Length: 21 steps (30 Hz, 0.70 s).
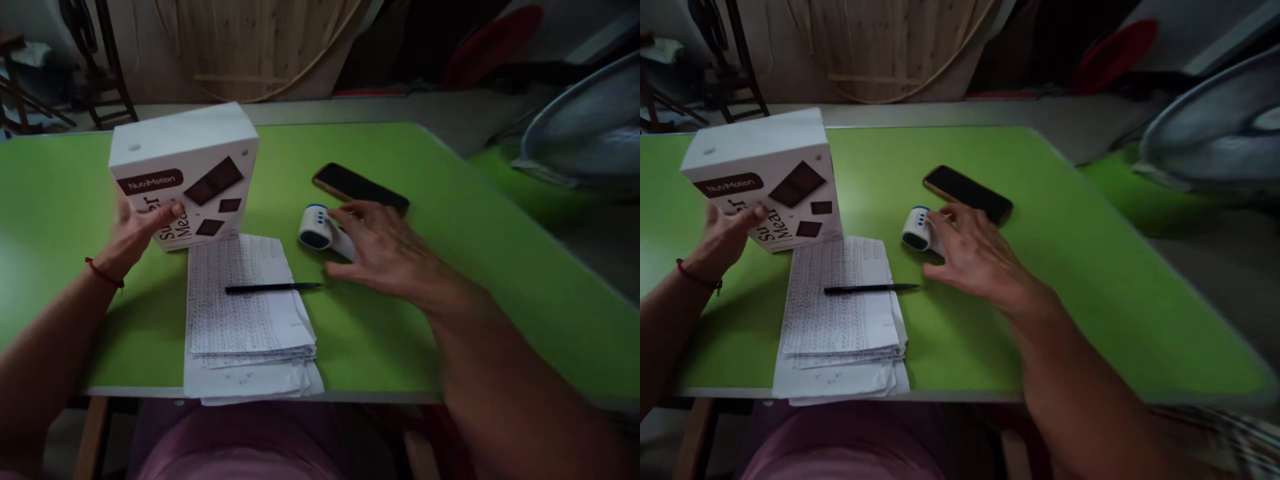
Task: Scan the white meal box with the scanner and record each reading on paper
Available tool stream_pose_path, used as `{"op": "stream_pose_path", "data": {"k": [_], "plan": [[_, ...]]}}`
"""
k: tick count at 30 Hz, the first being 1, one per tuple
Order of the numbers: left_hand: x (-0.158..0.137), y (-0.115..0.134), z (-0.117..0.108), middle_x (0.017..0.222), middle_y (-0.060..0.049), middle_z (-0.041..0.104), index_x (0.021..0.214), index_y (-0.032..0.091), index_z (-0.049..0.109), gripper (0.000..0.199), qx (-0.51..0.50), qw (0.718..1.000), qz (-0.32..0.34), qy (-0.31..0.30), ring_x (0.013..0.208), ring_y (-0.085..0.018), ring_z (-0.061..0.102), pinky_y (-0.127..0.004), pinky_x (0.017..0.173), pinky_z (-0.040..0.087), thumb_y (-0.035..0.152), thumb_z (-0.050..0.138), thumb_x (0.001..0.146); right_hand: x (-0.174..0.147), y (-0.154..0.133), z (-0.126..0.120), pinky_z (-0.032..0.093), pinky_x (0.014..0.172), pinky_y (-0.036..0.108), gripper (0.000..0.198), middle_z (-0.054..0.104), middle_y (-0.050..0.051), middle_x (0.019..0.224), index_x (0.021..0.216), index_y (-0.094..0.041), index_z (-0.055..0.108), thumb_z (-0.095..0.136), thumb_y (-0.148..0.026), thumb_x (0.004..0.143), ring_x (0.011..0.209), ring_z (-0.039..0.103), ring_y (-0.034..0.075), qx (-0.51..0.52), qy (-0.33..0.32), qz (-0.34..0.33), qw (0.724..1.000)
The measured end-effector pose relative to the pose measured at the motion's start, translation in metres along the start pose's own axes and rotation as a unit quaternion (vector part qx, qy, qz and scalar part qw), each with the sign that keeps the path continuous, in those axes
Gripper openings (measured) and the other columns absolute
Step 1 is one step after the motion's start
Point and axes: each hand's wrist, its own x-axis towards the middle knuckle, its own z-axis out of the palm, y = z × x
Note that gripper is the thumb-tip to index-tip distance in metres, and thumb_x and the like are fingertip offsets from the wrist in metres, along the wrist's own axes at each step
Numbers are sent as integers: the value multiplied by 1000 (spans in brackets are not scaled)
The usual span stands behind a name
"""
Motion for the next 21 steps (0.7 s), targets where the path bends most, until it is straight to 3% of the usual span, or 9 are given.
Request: {"op": "stream_pose_path", "data": {"k": [3, 6, 8, 11, 13, 15, 18, 21], "plan": [[-1, -6, -1, 109, -15, 74, 122, 16, 66, 53, -71, 997, -30, -20, 108, -40, 72, -60, 83, 66, 42, 84, 78, 4, 5, 0, 54, 81, 44, 52, 65, 23, 120, 125, -8, 63, 66, -30, 78, 102, 66, 36, -28, -119, 78, 989], [-4, -10, -5, 111, -15, 75, 114, 15, 69, 56, -94, 994, -42, -38, 105, -38, 74, -55, 86, 67, 37, 92, 68, 9, 1, -2, 46, 65, 34, 28, 68, 16, 102, 107, -13, 65, 60, -29, 85, 81, 65, 26, 23, -180, 121, 976], [-5, -11, -5, 115, -15, 75, 110, 15, 69, 57, -95, 994, -51, -6, 106, -36, 73, -50, 88, 67, 36, 95, 65, 12, -5, -4, 43, 62, 33, 18, 68, 14, 96, 97, -15, 66, 62, -27, 84, 75, 63, 23, 62, -164, 151, 973], [-3, -4, 3, 120, -15, 74, 106, 15, 69, 56, -98, 991, -50, 73, 108, -34, 72, -45, 88, 66, 38, 97, 64, 10, -17, -8, 48, 67, 37, 21, 69, 15, 99, 93, -16, 67, 69, -26, 75, 81, 64, 25, 162, -22, 193, 967], [-3, 5, 12, 115, -13, 75, 105, 16, 68, 52, -129, 986, -41, 94, 103, -32, 73, -45, 85, 67, 42, 95, 68, 4, -30, -12, 51, 68, 39, 27, 70, 14, 97, 92, -17, 67, 72, -29, 68, 80, 64, 25, 316, 79, 187, 927], [-5, 12, 24, 111, -12, 75, 107, 17, 67, 49, -166, 981, -37, 96, 99, -31, 75, -45, 82, 67, 47, 89, 76, -7, -47, -16, 52, 63, 38, 25, 68, 10, 84, 85, -19, 66, 73, -35, 66, 71, 61, 21, 502, 99, 160, 844], [-11, 18, 42, 115, -14, 74, 113, 16, 64, 56, -195, 974, -84, 79, 101, -33, 74, -47, 83, 66, 51, 87, 77, -23, -72, -20, 50, 60, 35, 19, 65, 6, 77, 78, -21, 66, 72, -34, 66, 67, 59, 19, 661, 1, 123, 740], [-17, 19, 53, 121, -17, 70, 120, 15, 57, 70, -177, 969, -157, 73, 107, -34, 71, -50, 87, 63, 55, 89, 73, -30, -91, -16, 45, 58, 31, 15, 59, 3, 69, 69, -20, 62, 70, -33, 68, 63, 54, 15, 703, -88, 96, 700]]}}
